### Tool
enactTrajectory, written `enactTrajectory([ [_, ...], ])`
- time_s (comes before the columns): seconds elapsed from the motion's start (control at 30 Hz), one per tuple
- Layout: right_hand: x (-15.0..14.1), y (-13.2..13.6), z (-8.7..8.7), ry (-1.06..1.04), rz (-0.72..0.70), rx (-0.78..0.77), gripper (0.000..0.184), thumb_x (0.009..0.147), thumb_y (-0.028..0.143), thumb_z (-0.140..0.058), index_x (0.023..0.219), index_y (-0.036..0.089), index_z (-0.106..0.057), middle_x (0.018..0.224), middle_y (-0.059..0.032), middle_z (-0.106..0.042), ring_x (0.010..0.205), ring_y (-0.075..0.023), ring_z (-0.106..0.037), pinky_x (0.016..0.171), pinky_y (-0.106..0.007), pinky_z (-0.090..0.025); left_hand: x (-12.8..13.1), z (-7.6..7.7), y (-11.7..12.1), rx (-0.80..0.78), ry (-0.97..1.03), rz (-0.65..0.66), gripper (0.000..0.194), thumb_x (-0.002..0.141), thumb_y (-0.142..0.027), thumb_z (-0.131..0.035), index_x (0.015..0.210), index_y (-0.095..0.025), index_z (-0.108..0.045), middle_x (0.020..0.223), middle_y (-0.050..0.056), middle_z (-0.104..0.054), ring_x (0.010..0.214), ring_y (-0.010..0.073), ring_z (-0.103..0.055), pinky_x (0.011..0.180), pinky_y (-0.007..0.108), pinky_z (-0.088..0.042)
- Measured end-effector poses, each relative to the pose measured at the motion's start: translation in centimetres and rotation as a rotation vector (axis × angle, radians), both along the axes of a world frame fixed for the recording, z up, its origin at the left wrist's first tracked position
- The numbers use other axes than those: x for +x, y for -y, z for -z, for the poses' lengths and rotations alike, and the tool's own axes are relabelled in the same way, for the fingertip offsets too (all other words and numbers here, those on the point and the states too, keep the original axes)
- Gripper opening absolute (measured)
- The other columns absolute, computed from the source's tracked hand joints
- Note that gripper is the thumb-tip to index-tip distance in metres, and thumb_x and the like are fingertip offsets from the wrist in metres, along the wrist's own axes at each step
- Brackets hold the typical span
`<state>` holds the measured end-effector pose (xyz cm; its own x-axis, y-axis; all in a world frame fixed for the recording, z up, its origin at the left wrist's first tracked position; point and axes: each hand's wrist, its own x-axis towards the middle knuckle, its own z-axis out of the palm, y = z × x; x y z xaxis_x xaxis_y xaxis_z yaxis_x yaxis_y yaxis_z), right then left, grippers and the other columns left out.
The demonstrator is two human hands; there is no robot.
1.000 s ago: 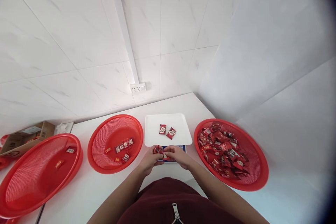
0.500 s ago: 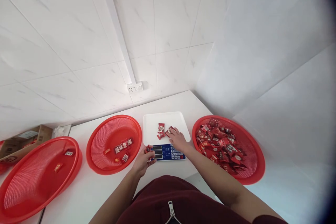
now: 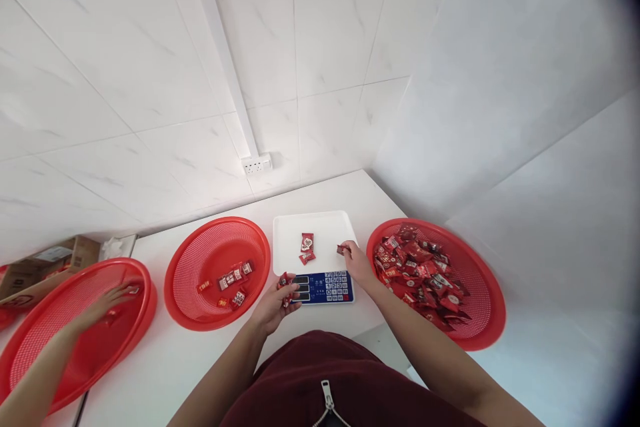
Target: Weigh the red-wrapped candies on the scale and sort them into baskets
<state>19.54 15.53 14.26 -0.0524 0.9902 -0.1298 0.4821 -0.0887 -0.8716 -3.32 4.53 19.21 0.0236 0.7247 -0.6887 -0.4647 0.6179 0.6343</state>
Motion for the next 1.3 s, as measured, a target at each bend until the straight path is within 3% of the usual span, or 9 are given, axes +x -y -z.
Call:
enactTrajectory([
  [0.13,-2.0,1.9,-1.8,-0.543,0.184,-0.389,0.008,0.071,0.023,-0.042,0.076,0.022,-0.048,0.061,0.0027,-0.053,0.060,-0.0139,-0.054,0.064,-0.028,-0.045,0.4,-1.2,-0.2,0.025,0.101,0.013,0.031,0.073,-0.017,-0.069,0.102,-0.022,-0.059,0.090,0.002,-0.064,0.071,0.0107,-0.062,0.067,0.026,-0.054],
  [0.23,-3.6,3.4,-4.0,-0.760,0.100,-0.574,0.003,0.068,0.024,-0.044,0.067,0.021,-0.045,0.051,0.0057,-0.043,0.047,-0.0098,-0.044,0.053,-0.023,-0.040,0.8,-2.0,-0.4,0.043,0.129,0.059,0.040,0.074,-0.019,-0.069,0.112,-0.023,-0.057,0.090,0.003,-0.065,0.068,0.0096,-0.062,0.060,0.023,-0.053],
  [0.37,-5.0,4.9,-7.1,-0.652,-0.194,-0.614,0.018,0.074,0.038,-0.050,0.072,0.020,-0.053,0.055,0.0062,-0.044,0.042,-0.0063,-0.030,0.041,-0.020,-0.022,1.1,-2.7,-0.5,0.091,0.178,0.131,0.051,0.077,-0.030,-0.067,0.124,-0.025,-0.049,0.092,0.004,-0.065,0.066,0.0103,-0.063,0.056,0.022,-0.053],
  [0.5,-5.5,5.4,-8.6,-0.408,-0.405,-0.427,0.028,0.074,0.045,-0.059,0.088,0.021,-0.063,0.065,0.0034,-0.054,0.052,-0.0089,-0.041,0.048,-0.021,-0.030,1.3,-3.0,-0.7,0.093,0.211,0.162,0.049,0.080,-0.036,-0.063,0.125,-0.024,-0.048,0.087,0.004,-0.065,0.062,0.0103,-0.063,0.053,0.021,-0.054],
  [0.63,-5.5,5.4,-8.6,-0.331,-0.424,-0.316,0.028,0.074,0.036,-0.061,0.098,0.022,-0.065,0.073,0.0014,-0.060,0.069,-0.0139,-0.053,0.065,-0.025,-0.041,1.3,-2.9,-0.7,0.114,0.213,0.179,0.047,0.081,-0.038,-0.061,0.123,-0.021,-0.049,0.079,0.002,-0.063,0.051,0.0072,-0.058,0.040,0.015,-0.045],
  [0.8,-5.4,5.6,-8.1,-0.354,-0.497,-0.333,0.017,0.074,0.033,-0.056,0.066,0.019,-0.062,0.060,0.0024,-0.057,0.063,-0.0133,-0.051,0.064,-0.025,-0.039,1.5,-2.6,-0.6,0.085,0.210,0.236,0.053,0.078,-0.049,-0.060,0.124,-0.024,-0.047,0.080,0.002,-0.064,0.054,0.0101,-0.060,0.042,0.019,-0.047],
  [1.03,-3.2,3.9,-3.4,-0.266,-0.102,-0.357,0.014,0.070,0.031,-0.055,0.062,0.020,-0.055,0.058,0.0030,-0.055,0.051,-0.0104,-0.045,0.048,-0.022,-0.033,1.0,-1.0,-0.2,-0.054,-0.040,0.004,0.029,0.073,-0.033,-0.071,0.095,-0.021,-0.056,0.073,-0.003,-0.059,0.058,0.0055,-0.056,0.059,0.019,-0.048],
  [1.2,-1.9,2.2,-1.7,-0.351,0.128,-0.469,0.028,0.073,0.037,-0.057,0.096,0.021,-0.059,0.081,-0.0024,-0.065,0.046,-0.0086,-0.043,0.041,-0.022,-0.029,0.5,-0.3,0.3,-0.057,-0.071,0.029,0.035,0.064,-0.027,-0.076,0.090,-0.022,-0.053,0.061,-0.008,-0.049,0.048,0.0030,-0.047,0.050,0.016,-0.037],
  [1.3,-2.4,2.7,-2.6,-0.301,0.095,-0.493,0.051,0.075,0.042,-0.058,0.122,0.023,-0.048,0.089,-0.0045,-0.067,0.050,-0.0101,-0.047,0.042,-0.022,-0.032,0.9,-0.2,0.5,-0.021,-0.103,0.052,0.036,0.063,-0.029,-0.075,0.088,-0.021,-0.052,0.064,-0.008,-0.051,0.050,0.0036,-0.046,0.051,0.018,-0.037],
])
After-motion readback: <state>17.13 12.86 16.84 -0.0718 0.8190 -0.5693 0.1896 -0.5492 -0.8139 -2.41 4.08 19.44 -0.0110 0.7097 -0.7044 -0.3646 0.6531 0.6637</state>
